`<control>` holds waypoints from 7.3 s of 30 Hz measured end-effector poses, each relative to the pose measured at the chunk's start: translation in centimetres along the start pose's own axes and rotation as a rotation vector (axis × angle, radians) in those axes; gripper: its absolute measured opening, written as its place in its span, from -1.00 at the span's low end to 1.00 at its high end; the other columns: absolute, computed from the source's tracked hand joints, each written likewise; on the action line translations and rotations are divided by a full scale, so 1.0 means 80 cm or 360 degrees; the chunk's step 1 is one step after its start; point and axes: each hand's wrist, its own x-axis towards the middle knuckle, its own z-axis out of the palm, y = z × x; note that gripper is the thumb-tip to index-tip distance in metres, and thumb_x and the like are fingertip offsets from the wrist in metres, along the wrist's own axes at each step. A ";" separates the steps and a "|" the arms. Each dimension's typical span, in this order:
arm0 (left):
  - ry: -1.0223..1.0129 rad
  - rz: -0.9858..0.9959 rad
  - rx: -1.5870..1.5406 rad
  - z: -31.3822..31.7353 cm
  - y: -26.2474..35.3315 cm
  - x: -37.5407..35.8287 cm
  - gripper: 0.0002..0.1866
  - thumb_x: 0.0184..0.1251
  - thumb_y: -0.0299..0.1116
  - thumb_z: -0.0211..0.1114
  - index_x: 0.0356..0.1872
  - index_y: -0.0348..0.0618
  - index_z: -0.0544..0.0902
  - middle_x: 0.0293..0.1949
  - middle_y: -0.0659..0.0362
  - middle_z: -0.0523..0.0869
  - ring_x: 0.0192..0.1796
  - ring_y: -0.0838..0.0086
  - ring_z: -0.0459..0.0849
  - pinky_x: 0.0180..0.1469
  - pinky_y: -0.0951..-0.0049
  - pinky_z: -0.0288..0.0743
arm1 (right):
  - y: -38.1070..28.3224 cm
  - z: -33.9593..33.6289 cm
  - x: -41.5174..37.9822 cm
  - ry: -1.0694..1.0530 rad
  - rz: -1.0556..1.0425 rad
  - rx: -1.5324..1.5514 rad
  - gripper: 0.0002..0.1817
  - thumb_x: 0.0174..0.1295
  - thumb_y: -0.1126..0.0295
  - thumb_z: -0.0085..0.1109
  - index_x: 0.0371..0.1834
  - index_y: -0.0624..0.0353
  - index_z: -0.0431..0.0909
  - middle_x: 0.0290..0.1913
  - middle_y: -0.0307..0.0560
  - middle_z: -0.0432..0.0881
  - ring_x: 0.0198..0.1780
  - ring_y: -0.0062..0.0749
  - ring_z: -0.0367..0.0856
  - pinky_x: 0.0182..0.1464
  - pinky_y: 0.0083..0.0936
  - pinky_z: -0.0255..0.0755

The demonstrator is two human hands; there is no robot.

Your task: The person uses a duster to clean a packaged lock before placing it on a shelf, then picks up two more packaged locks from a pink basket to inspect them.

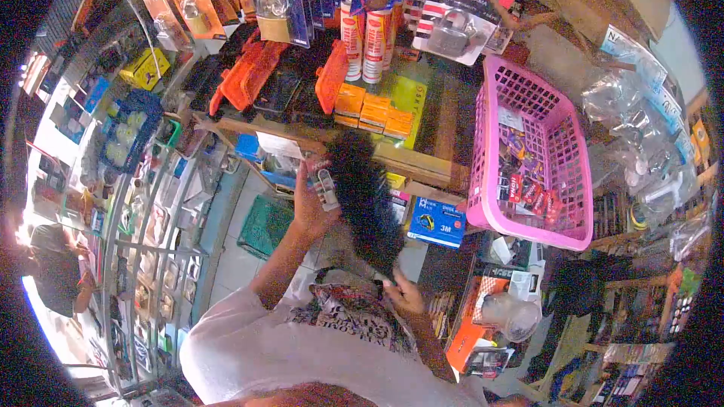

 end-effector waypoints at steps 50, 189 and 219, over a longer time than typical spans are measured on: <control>-0.0269 -0.0094 -0.0049 -0.047 0.019 -0.003 -0.36 0.45 0.25 -0.12 0.35 0.09 0.40 0.22 0.03 0.55 0.19 0.06 0.54 0.27 -0.11 0.38 | -0.078 -0.049 0.010 -0.0467 0.0250 0.0019 -0.67 0.49 0.27 0.06 -0.41 0.27 0.54 -0.61 -0.35 0.43 -0.66 -0.76 0.28 -0.59 -0.64 0.13; -0.1293 -0.1518 0.0376 0.262 -0.125 0.090 -0.18 0.36 0.38 -0.13 0.34 -0.09 0.47 0.27 -0.02 0.57 0.33 0.08 0.51 0.43 -0.08 0.24 | -0.090 0.008 -0.097 0.1442 -0.0046 0.0002 -0.81 0.13 0.50 0.36 -0.49 0.36 0.53 -0.52 -0.14 0.42 -0.46 -0.46 0.35 -0.19 -0.51 0.44; -0.1144 -0.1244 0.0397 0.269 -0.119 0.085 -0.10 0.31 0.44 -0.13 0.40 -0.11 0.41 0.27 0.00 0.58 0.31 0.04 0.52 0.45 -0.06 0.23 | -0.123 -0.007 -0.071 0.1276 0.0038 0.0058 -0.74 0.25 0.34 0.31 -0.47 0.32 0.58 -0.55 -0.22 0.48 -0.49 -0.55 0.45 -0.43 -0.54 0.28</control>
